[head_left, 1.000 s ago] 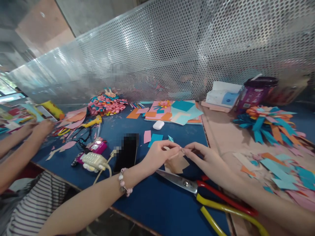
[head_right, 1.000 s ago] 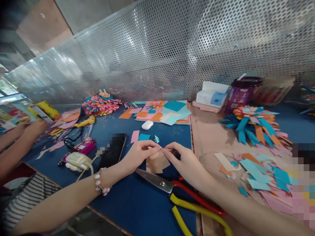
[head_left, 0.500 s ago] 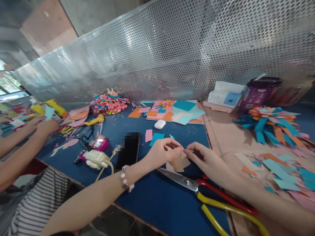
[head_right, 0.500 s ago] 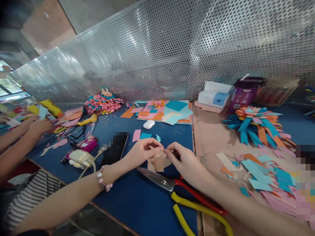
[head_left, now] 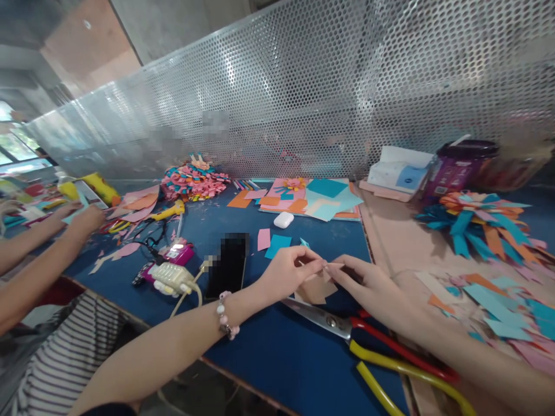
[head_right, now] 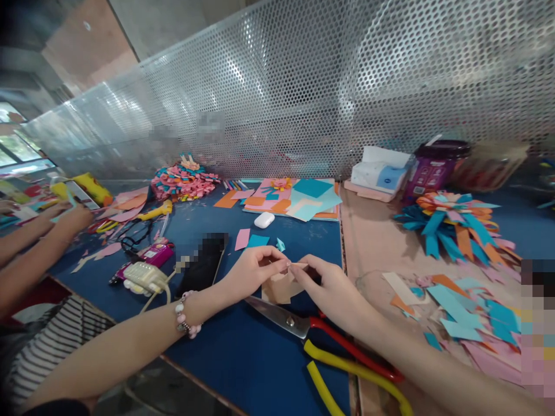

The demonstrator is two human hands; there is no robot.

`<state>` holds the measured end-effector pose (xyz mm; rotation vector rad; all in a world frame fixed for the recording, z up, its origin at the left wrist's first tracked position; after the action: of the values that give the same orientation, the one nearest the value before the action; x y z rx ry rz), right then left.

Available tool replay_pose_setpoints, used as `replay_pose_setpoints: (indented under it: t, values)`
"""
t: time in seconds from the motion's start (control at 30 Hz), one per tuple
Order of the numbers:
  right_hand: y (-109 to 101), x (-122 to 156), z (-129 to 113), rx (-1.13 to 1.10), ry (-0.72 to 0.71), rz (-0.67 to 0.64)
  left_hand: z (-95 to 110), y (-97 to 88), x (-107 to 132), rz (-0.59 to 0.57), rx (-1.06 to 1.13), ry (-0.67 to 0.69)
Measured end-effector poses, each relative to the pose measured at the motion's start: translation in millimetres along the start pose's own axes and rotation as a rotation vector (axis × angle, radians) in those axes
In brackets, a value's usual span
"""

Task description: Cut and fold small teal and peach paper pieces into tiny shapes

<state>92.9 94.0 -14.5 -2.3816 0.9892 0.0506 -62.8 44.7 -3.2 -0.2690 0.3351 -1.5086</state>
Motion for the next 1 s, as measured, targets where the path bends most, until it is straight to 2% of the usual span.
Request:
replay_pose_setpoints:
  t: [0.2,0.37,0.5,0.83,1.0]
  values:
    - [-1.7,-0.8,0.4,-0.065,0.020,0.065,0.3,0.6,0.3,0.039,-0.003,0.001]
    - [-5.4,-0.1,-4.1,-0.071,0.029,0.119,0.8,3.8,-0.6,-0.017,-0.017,0.020]
    - [-6.0,0.6,-4.9,-0.063,0.057,0.116,1.0,5.2,-0.2,-0.041,-0.046,0.039]
    - [-8.0,-1.3,-9.3,-0.090,0.087,0.124,9.2,4.4,4.1,0.011,-0.130,0.042]
    - [-10.2,-1.1,-9.1,-0.046,0.105,0.130,8.7,4.1,5.1,-0.014,-0.131,0.033]
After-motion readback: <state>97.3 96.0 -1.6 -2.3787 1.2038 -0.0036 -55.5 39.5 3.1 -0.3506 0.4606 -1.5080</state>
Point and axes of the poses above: each hand's wrist, its own x-axis away from the middle knuckle, its own y-axis out of the palm, z = x × y, the point moved 3 cm from there along -x, towards the middle knuckle, and after that the axes turned 4 degrees about -y, right-handed, at the moved point
